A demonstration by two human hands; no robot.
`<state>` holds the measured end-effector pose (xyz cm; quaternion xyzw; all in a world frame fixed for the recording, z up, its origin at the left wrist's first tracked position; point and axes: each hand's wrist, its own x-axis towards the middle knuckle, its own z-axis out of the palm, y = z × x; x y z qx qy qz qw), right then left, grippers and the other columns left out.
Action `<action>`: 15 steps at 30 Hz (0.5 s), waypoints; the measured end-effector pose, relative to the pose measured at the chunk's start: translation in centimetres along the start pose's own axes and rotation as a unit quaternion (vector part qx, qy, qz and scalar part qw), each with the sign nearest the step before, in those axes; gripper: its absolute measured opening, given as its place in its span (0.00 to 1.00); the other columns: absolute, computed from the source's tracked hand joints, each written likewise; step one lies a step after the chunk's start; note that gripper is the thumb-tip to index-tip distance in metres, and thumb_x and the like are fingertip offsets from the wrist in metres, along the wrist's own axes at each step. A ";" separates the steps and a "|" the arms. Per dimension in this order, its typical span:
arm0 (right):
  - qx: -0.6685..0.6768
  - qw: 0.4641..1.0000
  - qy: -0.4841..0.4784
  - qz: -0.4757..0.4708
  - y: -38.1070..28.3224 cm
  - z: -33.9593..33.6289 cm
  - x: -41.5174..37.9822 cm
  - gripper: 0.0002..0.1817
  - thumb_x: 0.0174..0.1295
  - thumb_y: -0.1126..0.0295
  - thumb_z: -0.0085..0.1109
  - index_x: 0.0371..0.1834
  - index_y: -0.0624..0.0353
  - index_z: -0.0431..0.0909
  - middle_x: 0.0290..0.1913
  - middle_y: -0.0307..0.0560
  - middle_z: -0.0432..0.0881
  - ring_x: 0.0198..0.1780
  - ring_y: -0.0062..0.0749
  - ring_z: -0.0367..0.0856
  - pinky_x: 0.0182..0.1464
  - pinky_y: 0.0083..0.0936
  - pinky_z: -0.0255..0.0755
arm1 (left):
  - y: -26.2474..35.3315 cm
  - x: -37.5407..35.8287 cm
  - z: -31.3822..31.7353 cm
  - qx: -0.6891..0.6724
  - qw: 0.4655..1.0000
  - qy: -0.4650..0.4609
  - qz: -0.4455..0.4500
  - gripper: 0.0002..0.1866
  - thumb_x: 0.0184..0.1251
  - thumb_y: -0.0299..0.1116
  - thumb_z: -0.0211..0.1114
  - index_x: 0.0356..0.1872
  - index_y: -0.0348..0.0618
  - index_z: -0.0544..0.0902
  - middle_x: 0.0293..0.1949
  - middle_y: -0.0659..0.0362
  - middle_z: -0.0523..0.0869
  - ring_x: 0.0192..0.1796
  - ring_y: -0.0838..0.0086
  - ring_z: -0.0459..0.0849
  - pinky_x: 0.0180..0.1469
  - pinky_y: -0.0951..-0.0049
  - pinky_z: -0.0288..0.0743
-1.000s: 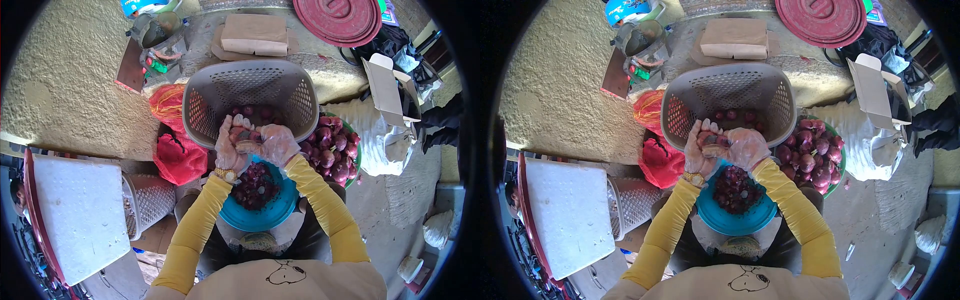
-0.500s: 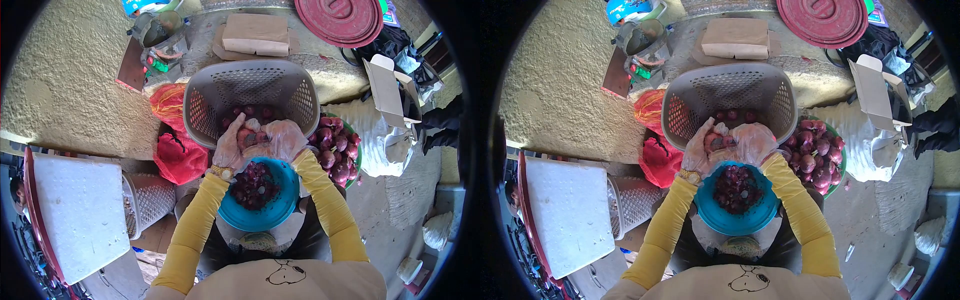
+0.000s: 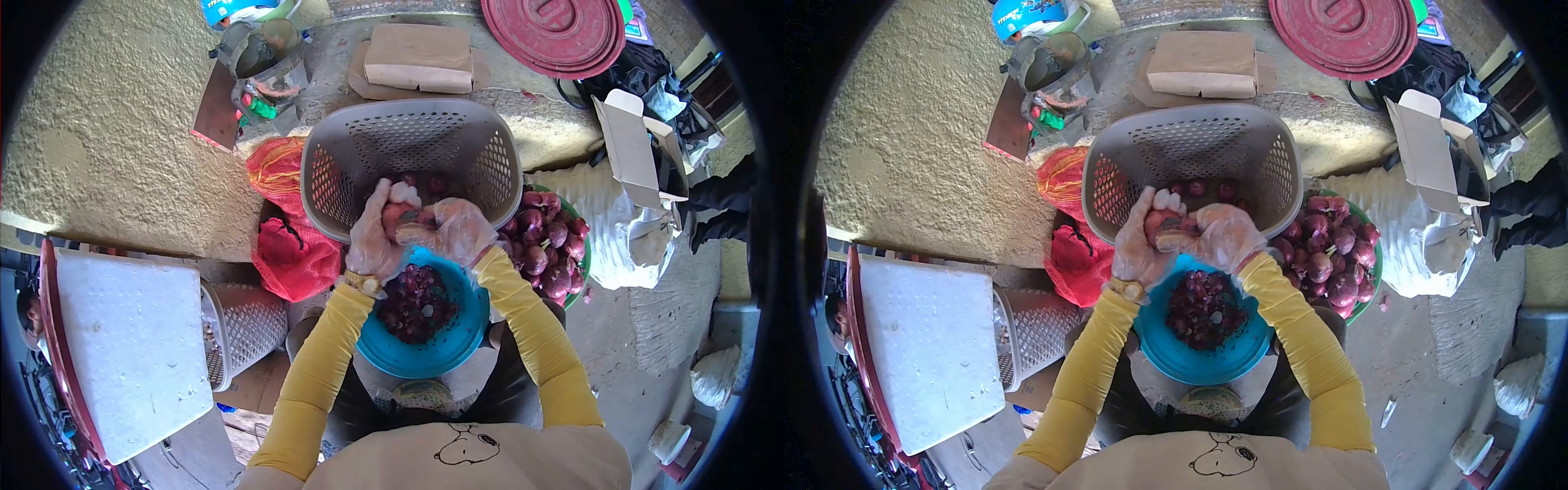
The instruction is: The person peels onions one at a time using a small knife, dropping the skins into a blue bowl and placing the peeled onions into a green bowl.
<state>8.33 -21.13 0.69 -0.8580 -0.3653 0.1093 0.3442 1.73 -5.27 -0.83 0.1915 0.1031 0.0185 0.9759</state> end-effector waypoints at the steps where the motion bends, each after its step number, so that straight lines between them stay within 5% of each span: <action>1: 0.000 1.000 0.000 0.001 0.1 -0.6 -0.1 0.34 0.53 0.32 0.72 0.33 0.59 0.88 0.30 0.56 0.87 0.37 0.55 0.86 0.43 0.41 0.79 | 0.6 -0.4 0.9 0.000 1.000 0.000 -0.001 0.17 0.83 0.44 0.56 0.35 0.42 0.75 0.36 0.56 0.79 0.46 0.64 0.79 0.58 0.61 0.76; 3: 0.060 0.998 -0.021 0.005 -0.1 -1.8 -0.2 0.37 0.54 0.28 0.67 0.30 0.58 0.86 0.29 0.59 0.85 0.38 0.57 0.86 0.41 0.46 0.79 | 1.7 -1.1 2.5 0.054 0.993 -0.011 -0.108 0.17 0.83 0.44 0.56 0.37 0.40 0.76 0.39 0.55 0.79 0.49 0.64 0.79 0.59 0.60 0.77; 7: -0.044 0.998 -0.038 -0.030 -0.5 -1.6 -0.1 0.38 0.51 0.27 0.69 0.27 0.59 0.85 0.29 0.59 0.85 0.36 0.56 0.87 0.40 0.46 0.79 | 0.6 -0.9 0.4 0.058 0.992 0.009 -0.109 0.18 0.84 0.45 0.56 0.41 0.39 0.78 0.41 0.55 0.80 0.50 0.63 0.80 0.60 0.61 0.77; 9: -0.079 0.996 0.017 -0.038 -0.5 -1.2 -0.3 0.40 0.49 0.25 0.68 0.27 0.59 0.85 0.28 0.58 0.85 0.34 0.56 0.87 0.39 0.45 0.79 | -0.3 -0.6 0.0 0.009 1.000 -0.011 -0.021 0.18 0.84 0.46 0.55 0.41 0.39 0.78 0.42 0.54 0.80 0.50 0.63 0.80 0.60 0.61 0.77; 13: -0.051 0.998 0.033 -0.011 -1.3 -0.4 -0.3 0.41 0.49 0.24 0.67 0.27 0.59 0.85 0.27 0.58 0.85 0.33 0.56 0.86 0.38 0.46 0.80 | -1.1 -0.5 -0.4 -0.069 0.996 -0.055 0.011 0.18 0.84 0.46 0.54 0.41 0.41 0.77 0.42 0.54 0.80 0.49 0.64 0.80 0.59 0.59 0.77; 15: -0.061 0.998 0.020 0.017 -1.4 0.3 -0.2 0.37 0.50 0.29 0.72 0.35 0.59 0.89 0.29 0.57 0.87 0.37 0.55 0.87 0.42 0.41 0.79 | -1.2 -1.3 0.6 -0.028 0.996 0.067 0.057 0.17 0.84 0.46 0.54 0.39 0.43 0.74 0.41 0.56 0.77 0.49 0.65 0.78 0.59 0.60 0.75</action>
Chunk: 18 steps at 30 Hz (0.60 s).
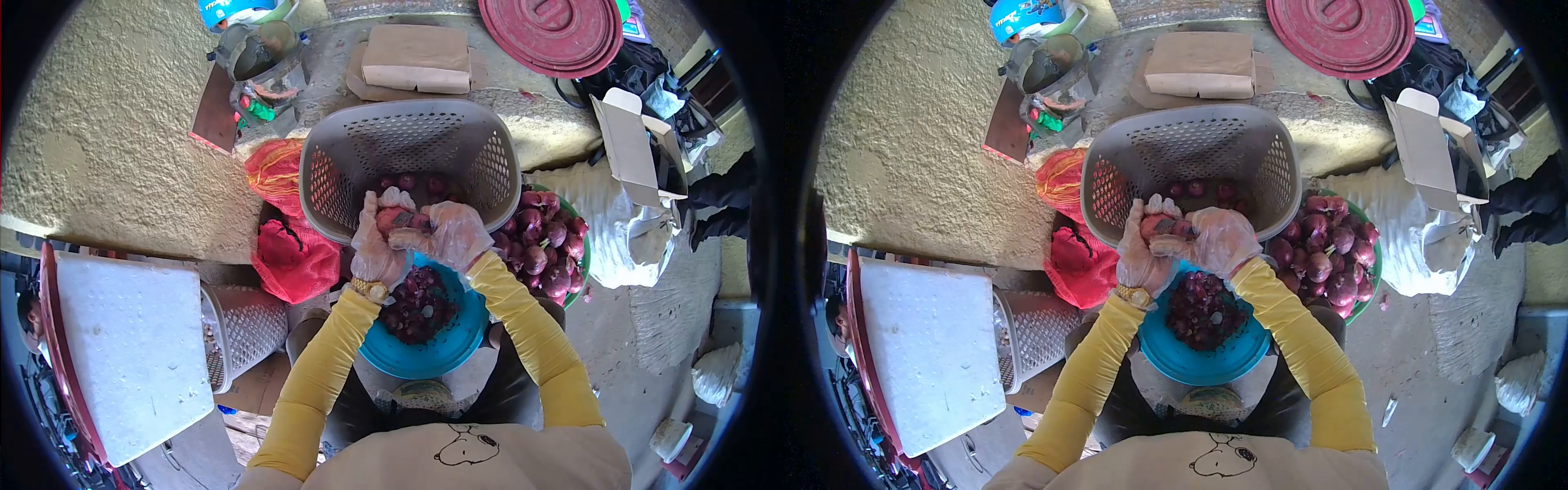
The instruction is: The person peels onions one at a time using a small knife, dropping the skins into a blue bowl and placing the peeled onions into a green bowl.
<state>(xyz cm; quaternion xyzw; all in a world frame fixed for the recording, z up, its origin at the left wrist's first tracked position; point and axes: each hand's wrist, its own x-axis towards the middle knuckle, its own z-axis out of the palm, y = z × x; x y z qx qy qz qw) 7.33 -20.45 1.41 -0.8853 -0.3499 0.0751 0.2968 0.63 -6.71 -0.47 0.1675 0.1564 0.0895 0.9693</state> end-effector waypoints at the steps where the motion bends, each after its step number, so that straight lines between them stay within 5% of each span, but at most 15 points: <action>1: 0.000 1.000 0.000 0.000 0.0 0.5 -0.1 0.37 0.50 0.29 0.72 0.35 0.59 0.89 0.29 0.57 0.87 0.37 0.55 0.87 0.42 0.41 0.79 | -0.1 0.2 -0.4 0.000 1.000 0.000 0.000 0.17 0.84 0.46 0.54 0.39 0.43 0.74 0.41 0.56 0.77 0.49 0.65 0.78 0.59 0.60 0.75; 3: 0.056 0.998 0.006 0.005 0.1 1.2 -0.1 0.36 0.54 0.32 0.71 0.38 0.59 0.90 0.30 0.58 0.87 0.37 0.55 0.87 0.42 0.41 0.79 | -0.3 0.6 -1.2 -0.055 0.991 -0.121 0.031 0.16 0.84 0.47 0.54 0.42 0.44 0.74 0.41 0.56 0.78 0.48 0.65 0.78 0.59 0.61 0.75; 7: 0.146 0.989 0.019 -0.004 0.0 0.8 0.0 0.39 0.55 0.28 0.66 0.32 0.61 0.88 0.30 0.62 0.86 0.38 0.58 0.86 0.42 0.45 0.79 | 0.1 0.6 -0.8 -0.022 0.997 -0.065 0.039 0.17 0.84 0.47 0.54 0.46 0.42 0.74 0.41 0.56 0.78 0.49 0.66 0.78 0.59 0.62 0.76; 10: 0.197 0.979 -0.051 0.025 0.9 -0.6 0.3 0.39 0.53 0.28 0.68 0.33 0.60 0.88 0.32 0.63 0.86 0.39 0.59 0.86 0.42 0.45 0.80 | 1.5 0.6 0.7 0.028 0.995 -0.090 -0.036 0.17 0.83 0.46 0.56 0.44 0.40 0.76 0.42 0.56 0.79 0.49 0.66 0.79 0.58 0.63 0.77; 13: 0.114 0.992 -0.044 -0.004 1.3 -1.0 0.4 0.38 0.50 0.27 0.70 0.31 0.58 0.88 0.31 0.62 0.86 0.39 0.59 0.87 0.43 0.45 0.80 | 2.0 0.3 1.5 0.110 0.989 -0.050 -0.080 0.16 0.82 0.44 0.58 0.40 0.39 0.77 0.40 0.57 0.79 0.47 0.67 0.78 0.57 0.64 0.77; 15: -0.040 0.996 -0.059 -0.050 0.8 -1.5 0.3 0.38 0.48 0.27 0.71 0.33 0.58 0.88 0.30 0.60 0.86 0.38 0.59 0.87 0.43 0.46 0.80 | 1.3 0.6 0.3 0.019 0.995 -0.013 -0.102 0.17 0.82 0.43 0.59 0.36 0.40 0.77 0.37 0.57 0.79 0.44 0.67 0.78 0.56 0.64 0.76; 18: -0.033 0.998 -0.025 -0.047 0.5 -1.0 -0.1 0.38 0.50 0.27 0.69 0.34 0.58 0.87 0.30 0.59 0.86 0.38 0.58 0.86 0.43 0.47 0.80 | 0.5 1.2 -0.9 -0.019 0.995 -0.074 -0.061 0.17 0.82 0.44 0.59 0.34 0.43 0.75 0.34 0.58 0.78 0.43 0.66 0.78 0.55 0.63 0.76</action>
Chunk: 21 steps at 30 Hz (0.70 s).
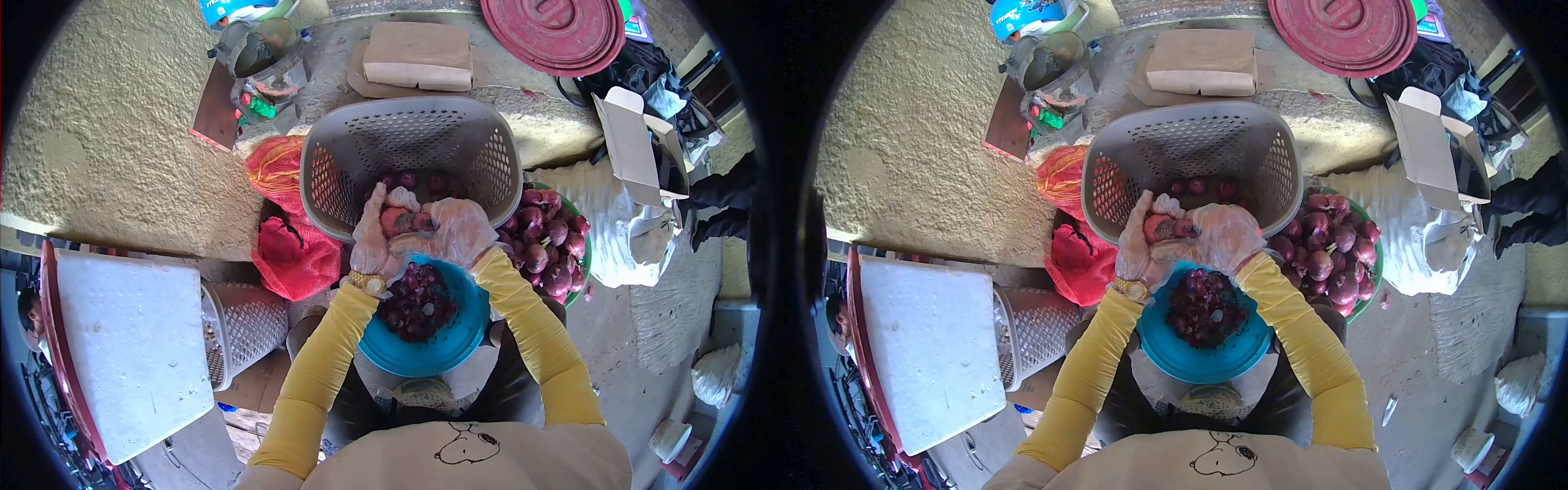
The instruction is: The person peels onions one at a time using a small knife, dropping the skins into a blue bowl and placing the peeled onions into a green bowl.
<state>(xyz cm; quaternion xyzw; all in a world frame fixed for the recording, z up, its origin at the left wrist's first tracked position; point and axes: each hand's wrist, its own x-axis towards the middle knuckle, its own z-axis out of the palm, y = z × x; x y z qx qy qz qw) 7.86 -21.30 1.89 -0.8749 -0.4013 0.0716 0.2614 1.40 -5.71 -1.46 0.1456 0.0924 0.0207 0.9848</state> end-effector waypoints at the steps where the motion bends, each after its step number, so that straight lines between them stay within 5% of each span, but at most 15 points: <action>1: 0.000 1.000 0.000 0.001 0.0 0.4 -0.1 0.38 0.50 0.27 0.69 0.34 0.58 0.87 0.30 0.59 0.86 0.38 0.58 0.86 0.43 0.47 0.80 | -0.2 0.1 -0.3 0.000 1.000 0.000 -0.001 0.17 0.82 0.44 0.59 0.34 0.43 0.75 0.34 0.58 0.78 0.43 0.66 0.78 0.55 0.63 0.76; 7: 0.078 0.994 0.074 -0.010 -0.7 2.8 0.0 0.35 0.55 0.31 0.70 0.35 0.59 0.87 0.27 0.58 0.85 0.33 0.58 0.84 0.40 0.42 0.78 | -0.4 -0.5 0.2 -0.024 0.995 0.040 0.086 0.17 0.82 0.45 0.59 0.32 0.47 0.74 0.34 0.59 0.77 0.42 0.66 0.78 0.53 0.61 0.76; 9: 0.160 0.986 0.040 0.038 -1.4 2.4 -0.1 0.33 0.57 0.35 0.71 0.36 0.60 0.88 0.27 0.59 0.84 0.33 0.59 0.84 0.39 0.43 0.77 | -0.5 -0.5 0.4 0.020 0.992 0.041 0.121 0.22 0.84 0.52 0.51 0.32 0.47 0.72 0.35 0.60 0.78 0.41 0.67 0.77 0.52 0.64 0.74; 13: 0.180 0.983 -0.010 0.035 0.0 0.7 0.4 0.32 0.57 0.37 0.72 0.34 0.62 0.87 0.26 0.60 0.83 0.33 0.58 0.83 0.39 0.42 0.76 | 0.8 0.4 0.2 -0.084 0.995 -0.029 0.035 0.22 0.80 0.53 0.58 0.32 0.45 0.76 0.36 0.58 0.78 0.44 0.65 0.78 0.54 0.60 0.76; 15: 0.179 0.983 -0.036 0.002 1.7 0.8 0.4 0.41 0.53 0.25 0.65 0.30 0.62 0.86 0.30 0.64 0.84 0.39 0.60 0.85 0.42 0.46 0.78 | 1.9 -0.3 2.4 0.093 0.993 0.070 -0.027 0.26 0.79 0.56 0.59 0.32 0.41 0.79 0.38 0.57 0.80 0.45 0.64 0.79 0.55 0.60 0.76; 17: 0.104 0.994 -0.013 -0.021 2.1 1.4 0.3 0.41 0.53 0.25 0.65 0.30 0.61 0.86 0.29 0.63 0.84 0.39 0.60 0.85 0.42 0.46 0.78 | 1.7 -0.2 1.3 0.084 0.996 0.017 -0.029 0.29 0.79 0.58 0.58 0.32 0.38 0.81 0.38 0.56 0.82 0.46 0.64 0.79 0.56 0.60 0.76; 21: 0.044 0.999 0.001 -0.015 0.3 0.5 0.1 0.40 0.54 0.26 0.65 0.31 0.60 0.87 0.28 0.61 0.84 0.36 0.60 0.85 0.39 0.46 0.77 | 0.5 -0.3 0.8 0.128 0.985 0.117 0.022 0.29 0.80 0.58 0.56 0.33 0.38 0.81 0.35 0.55 0.83 0.44 0.62 0.82 0.54 0.60 0.79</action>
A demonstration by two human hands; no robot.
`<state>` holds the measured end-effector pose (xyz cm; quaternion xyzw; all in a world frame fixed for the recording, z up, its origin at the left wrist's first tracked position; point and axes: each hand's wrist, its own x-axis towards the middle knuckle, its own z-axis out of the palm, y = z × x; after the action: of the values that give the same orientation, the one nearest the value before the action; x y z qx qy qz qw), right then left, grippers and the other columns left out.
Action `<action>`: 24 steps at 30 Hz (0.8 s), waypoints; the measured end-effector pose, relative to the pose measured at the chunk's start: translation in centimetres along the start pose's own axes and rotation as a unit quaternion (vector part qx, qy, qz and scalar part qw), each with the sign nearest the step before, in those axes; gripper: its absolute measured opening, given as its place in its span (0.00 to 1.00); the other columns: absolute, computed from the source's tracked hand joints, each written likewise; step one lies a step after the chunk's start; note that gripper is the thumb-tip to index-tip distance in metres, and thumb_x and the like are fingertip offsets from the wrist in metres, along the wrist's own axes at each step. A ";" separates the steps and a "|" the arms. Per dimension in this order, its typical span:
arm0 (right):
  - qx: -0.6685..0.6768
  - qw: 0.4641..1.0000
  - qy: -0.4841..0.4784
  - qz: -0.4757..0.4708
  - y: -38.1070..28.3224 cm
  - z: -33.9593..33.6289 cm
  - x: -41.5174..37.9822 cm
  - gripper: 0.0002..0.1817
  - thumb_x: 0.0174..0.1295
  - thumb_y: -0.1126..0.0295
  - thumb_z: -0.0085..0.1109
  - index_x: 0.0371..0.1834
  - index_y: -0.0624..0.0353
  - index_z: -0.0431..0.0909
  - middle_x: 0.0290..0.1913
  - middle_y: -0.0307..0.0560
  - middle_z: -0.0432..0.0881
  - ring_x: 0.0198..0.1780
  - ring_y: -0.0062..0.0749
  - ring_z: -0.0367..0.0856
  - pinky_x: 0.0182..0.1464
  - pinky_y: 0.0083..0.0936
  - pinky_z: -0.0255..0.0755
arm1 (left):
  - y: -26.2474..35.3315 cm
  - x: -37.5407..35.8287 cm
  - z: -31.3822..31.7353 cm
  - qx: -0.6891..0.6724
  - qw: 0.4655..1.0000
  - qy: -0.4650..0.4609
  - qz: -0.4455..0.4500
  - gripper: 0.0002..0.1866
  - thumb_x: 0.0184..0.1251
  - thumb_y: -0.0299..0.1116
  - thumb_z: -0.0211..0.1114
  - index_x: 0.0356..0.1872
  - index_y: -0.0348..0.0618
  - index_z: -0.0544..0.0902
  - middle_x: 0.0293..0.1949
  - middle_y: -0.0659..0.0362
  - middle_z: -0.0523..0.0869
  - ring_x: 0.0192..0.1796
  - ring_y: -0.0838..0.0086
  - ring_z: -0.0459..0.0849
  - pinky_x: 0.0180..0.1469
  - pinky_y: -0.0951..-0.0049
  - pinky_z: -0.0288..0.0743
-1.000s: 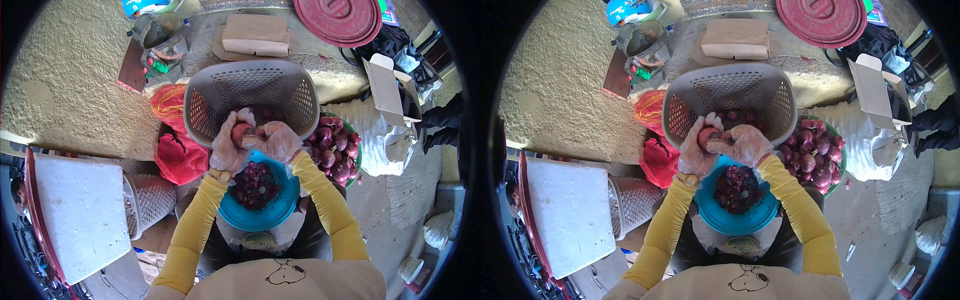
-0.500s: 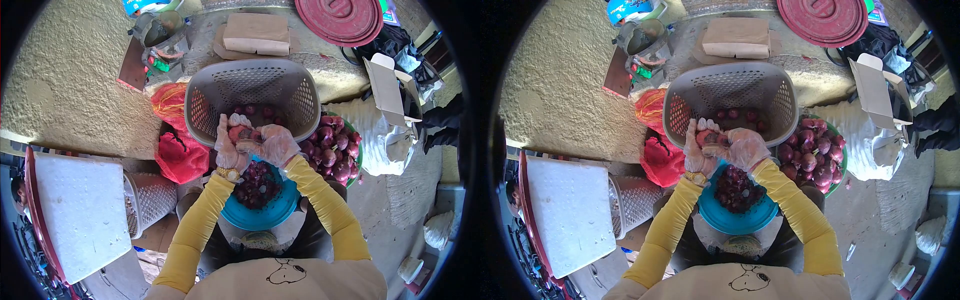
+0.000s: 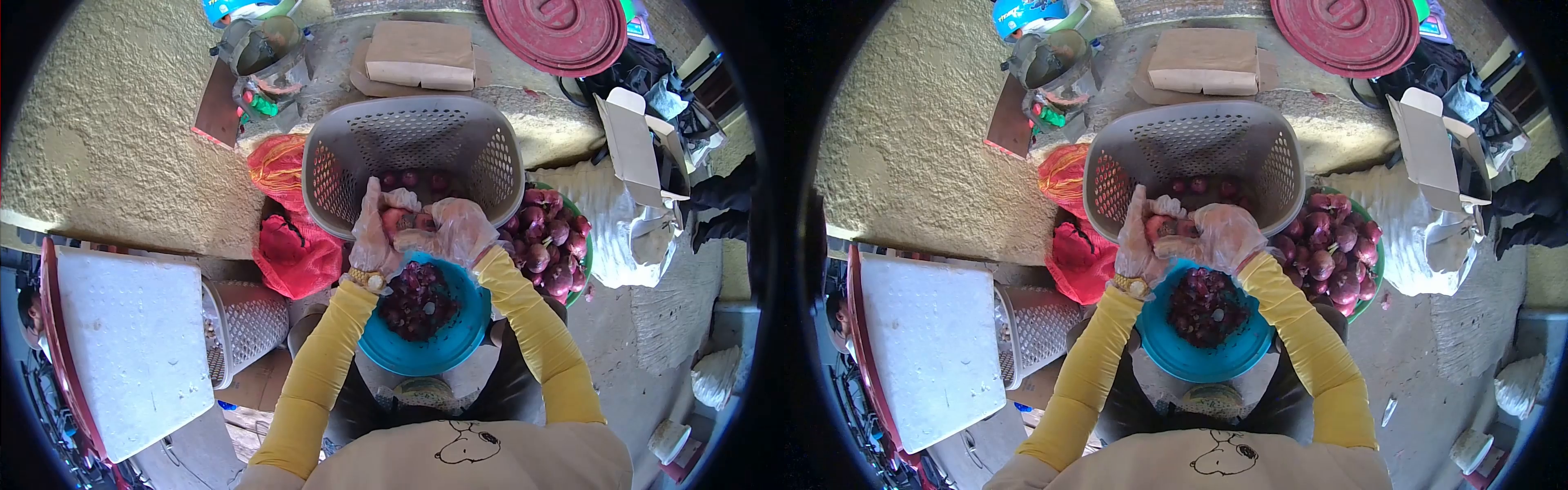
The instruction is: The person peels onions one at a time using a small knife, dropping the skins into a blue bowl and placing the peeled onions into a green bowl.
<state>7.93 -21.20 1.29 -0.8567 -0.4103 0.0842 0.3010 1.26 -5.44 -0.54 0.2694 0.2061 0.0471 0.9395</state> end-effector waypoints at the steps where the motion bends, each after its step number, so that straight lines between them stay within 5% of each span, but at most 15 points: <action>1: 0.000 1.000 0.000 0.000 -0.3 0.2 0.0 0.40 0.54 0.26 0.65 0.31 0.60 0.87 0.28 0.61 0.84 0.36 0.60 0.85 0.39 0.46 0.77 | -0.2 0.2 -0.2 -0.009 0.999 0.023 0.034 0.29 0.81 0.58 0.56 0.34 0.39 0.81 0.34 0.55 0.83 0.43 0.62 0.83 0.53 0.59 0.81; 4: 0.019 0.999 0.039 0.005 -1.0 0.9 0.1 0.37 0.56 0.28 0.66 0.29 0.59 0.86 0.26 0.58 0.84 0.34 0.56 0.85 0.40 0.43 0.79 | -0.9 0.9 -1.1 -0.101 0.991 -0.036 0.084 0.27 0.81 0.57 0.56 0.35 0.40 0.81 0.34 0.54 0.84 0.40 0.61 0.84 0.51 0.59 0.83; 10: 0.110 0.991 0.022 0.073 -1.7 1.3 0.2 0.39 0.60 0.27 0.60 0.31 0.60 0.88 0.29 0.62 0.85 0.38 0.58 0.86 0.42 0.46 0.79 | -1.4 0.6 -1.6 -0.047 0.990 0.007 0.136 0.30 0.82 0.59 0.51 0.34 0.39 0.81 0.35 0.56 0.83 0.43 0.63 0.82 0.52 0.60 0.80; 13: 0.169 0.981 0.019 0.093 -1.3 1.0 0.2 0.39 0.60 0.28 0.61 0.31 0.61 0.88 0.29 0.62 0.86 0.39 0.59 0.86 0.43 0.44 0.79 | -0.6 1.5 -1.5 -0.157 0.984 -0.069 0.040 0.30 0.83 0.58 0.51 0.35 0.38 0.81 0.36 0.56 0.82 0.44 0.63 0.81 0.54 0.61 0.79; 18: -0.011 0.999 0.029 0.018 -1.4 -0.7 0.0 0.37 0.54 0.28 0.67 0.32 0.58 0.88 0.30 0.59 0.87 0.38 0.55 0.87 0.42 0.44 0.80 | -0.1 0.2 0.2 -0.064 0.996 -0.060 0.006 0.25 0.82 0.53 0.57 0.34 0.39 0.79 0.36 0.55 0.81 0.45 0.63 0.81 0.54 0.61 0.79; 24: -0.020 0.998 0.028 0.046 -1.0 1.1 0.0 0.37 0.53 0.27 0.67 0.32 0.56 0.89 0.31 0.59 0.87 0.37 0.54 0.87 0.40 0.44 0.79 | -0.9 0.4 -0.5 -0.108 0.991 -0.063 0.045 0.23 0.82 0.53 0.57 0.33 0.42 0.77 0.36 0.57 0.80 0.45 0.63 0.80 0.55 0.60 0.77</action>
<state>6.86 -20.22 1.00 -0.8825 -0.3635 0.0656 0.2909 1.40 -5.91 -1.54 0.1777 0.1280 0.0947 0.9711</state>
